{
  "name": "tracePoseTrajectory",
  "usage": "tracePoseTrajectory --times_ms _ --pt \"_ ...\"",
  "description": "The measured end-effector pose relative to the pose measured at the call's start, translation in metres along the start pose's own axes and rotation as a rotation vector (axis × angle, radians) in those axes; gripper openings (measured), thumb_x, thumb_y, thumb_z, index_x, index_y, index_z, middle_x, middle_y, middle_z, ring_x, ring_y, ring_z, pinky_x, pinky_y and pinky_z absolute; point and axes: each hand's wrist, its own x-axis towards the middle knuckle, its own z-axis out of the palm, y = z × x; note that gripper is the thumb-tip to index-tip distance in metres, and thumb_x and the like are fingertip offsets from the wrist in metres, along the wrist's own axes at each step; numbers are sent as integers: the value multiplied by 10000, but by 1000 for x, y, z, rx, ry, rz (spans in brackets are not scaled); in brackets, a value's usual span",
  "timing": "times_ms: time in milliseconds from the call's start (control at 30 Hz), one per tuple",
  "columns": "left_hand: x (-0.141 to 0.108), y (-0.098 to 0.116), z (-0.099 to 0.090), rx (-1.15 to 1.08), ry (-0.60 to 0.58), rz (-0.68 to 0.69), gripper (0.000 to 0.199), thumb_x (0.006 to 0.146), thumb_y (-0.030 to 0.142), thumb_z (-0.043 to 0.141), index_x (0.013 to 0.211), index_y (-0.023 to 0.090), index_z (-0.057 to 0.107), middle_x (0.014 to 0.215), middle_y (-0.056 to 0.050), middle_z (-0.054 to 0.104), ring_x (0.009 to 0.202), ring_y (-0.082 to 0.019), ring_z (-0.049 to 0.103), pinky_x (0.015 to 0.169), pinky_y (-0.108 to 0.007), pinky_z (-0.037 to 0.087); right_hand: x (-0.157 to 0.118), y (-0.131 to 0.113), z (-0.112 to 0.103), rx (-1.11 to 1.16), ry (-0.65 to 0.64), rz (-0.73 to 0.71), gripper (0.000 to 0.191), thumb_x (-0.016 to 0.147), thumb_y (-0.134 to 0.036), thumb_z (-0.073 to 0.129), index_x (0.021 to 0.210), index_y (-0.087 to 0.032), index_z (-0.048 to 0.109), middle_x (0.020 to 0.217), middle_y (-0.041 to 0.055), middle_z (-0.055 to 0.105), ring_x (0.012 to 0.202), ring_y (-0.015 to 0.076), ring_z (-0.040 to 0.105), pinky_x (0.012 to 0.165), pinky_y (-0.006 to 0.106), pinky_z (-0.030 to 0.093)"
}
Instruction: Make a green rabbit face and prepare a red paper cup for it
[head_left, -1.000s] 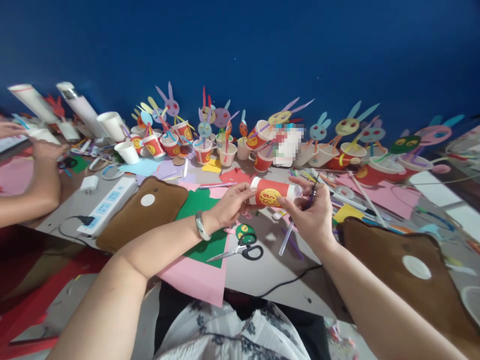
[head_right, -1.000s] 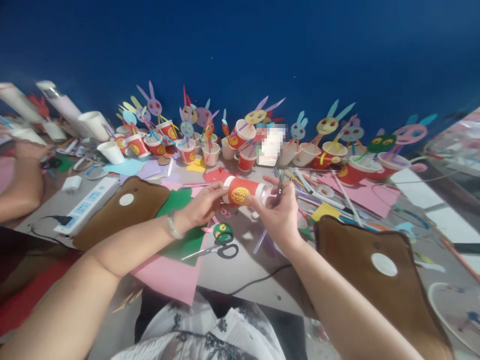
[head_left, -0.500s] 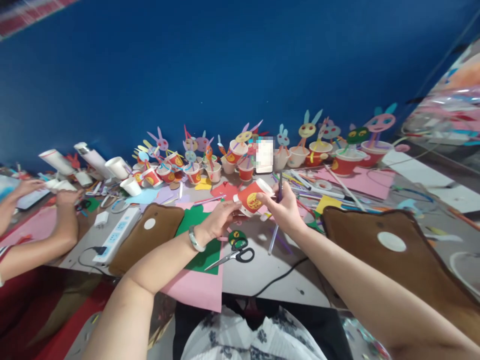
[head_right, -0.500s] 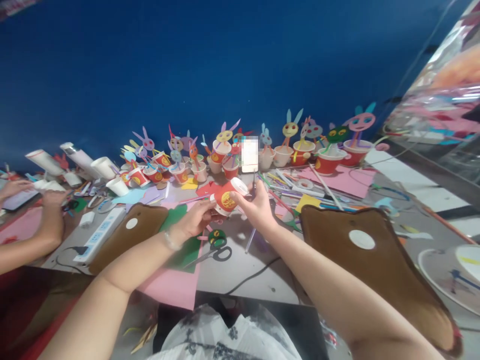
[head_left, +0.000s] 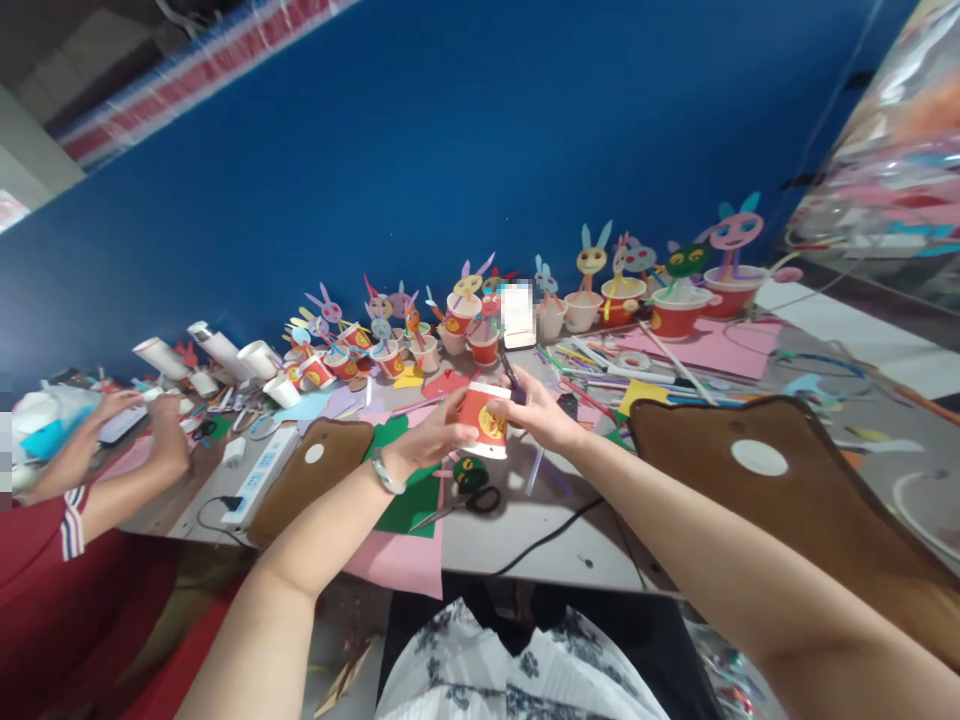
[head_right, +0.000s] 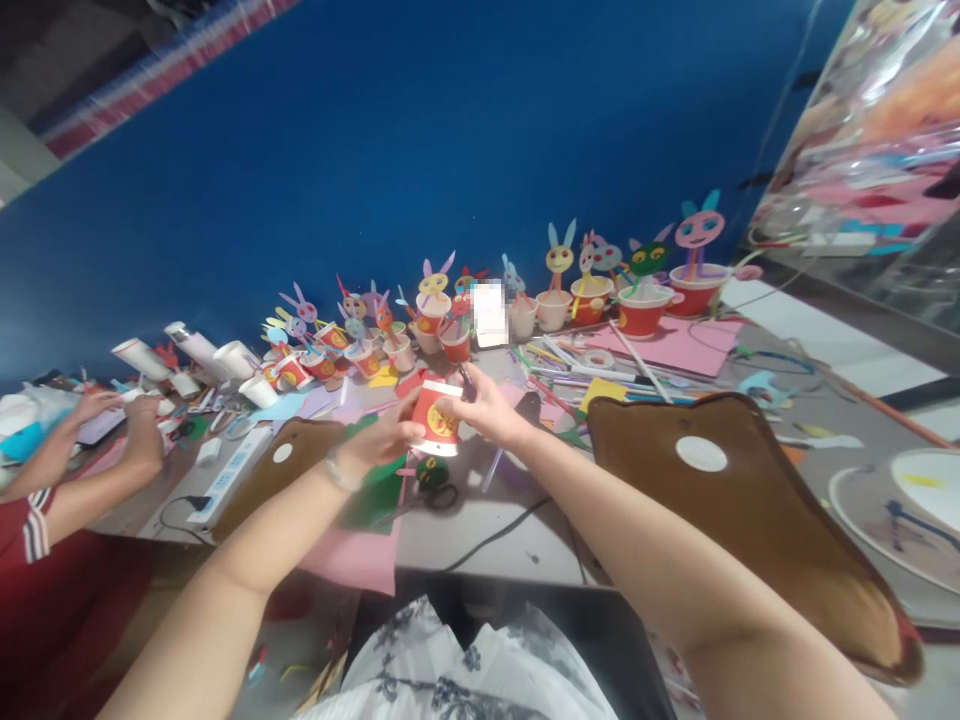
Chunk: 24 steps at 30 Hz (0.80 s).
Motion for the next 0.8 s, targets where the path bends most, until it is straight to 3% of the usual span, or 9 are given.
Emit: tracePoseTrajectory --times_ms 167,333,433,533,667,800 --pt "0 -16 2 15 -76 11 805 656 184 825 1406 250 539 1233 -89 687 1059 -234 679 858 -317 538 0 4 -1 -25 -31 11 518 678 -500 839 954 -223 501 779 -36 546 660 136 548 582 274 461" --pt "3 -31 -13 -22 -62 13 742 629 190 860 1325 207 603 1144 -98 719 964 -218 699 833 -304 546 4 21 -3 -112 -14 -27 513 689 -527 838 948 -214 525 846 -18 588 733 144 593 671 286 507" --pt "2 -30 -20 -14 -4 61 645 610 220 894 1212 152 671 1023 -99 741 881 -203 705 805 -298 552 6 26 -2 -237 102 -83 524 707 -593 812 951 -216 541 892 23 644 786 174 613 699 307 520" --pt "-2 -24 -22 -39 64 139 598 592 268 911 1131 119 701 980 -110 749 847 -220 709 773 -317 565 6 26 -2 -380 241 -120 474 822 -670 676 902 -220 549 850 46 673 791 197 617 726 331 511" --pt "-6 -17 -22 -94 199 216 597 567 266 923 1100 114 701 964 -106 755 818 -220 708 738 -320 572 2 23 -3 -449 224 -112 481 928 -705 494 853 -231 517 650 3 612 648 175 581 660 308 476" --pt "-7 -16 -20 -122 287 258 526 589 243 919 1055 118 710 998 -95 753 840 -191 705 749 -289 568 -5 22 0 -610 216 -151 483 938 -696 474 779 -241 480 560 -41 485 520 131 444 530 269 388"
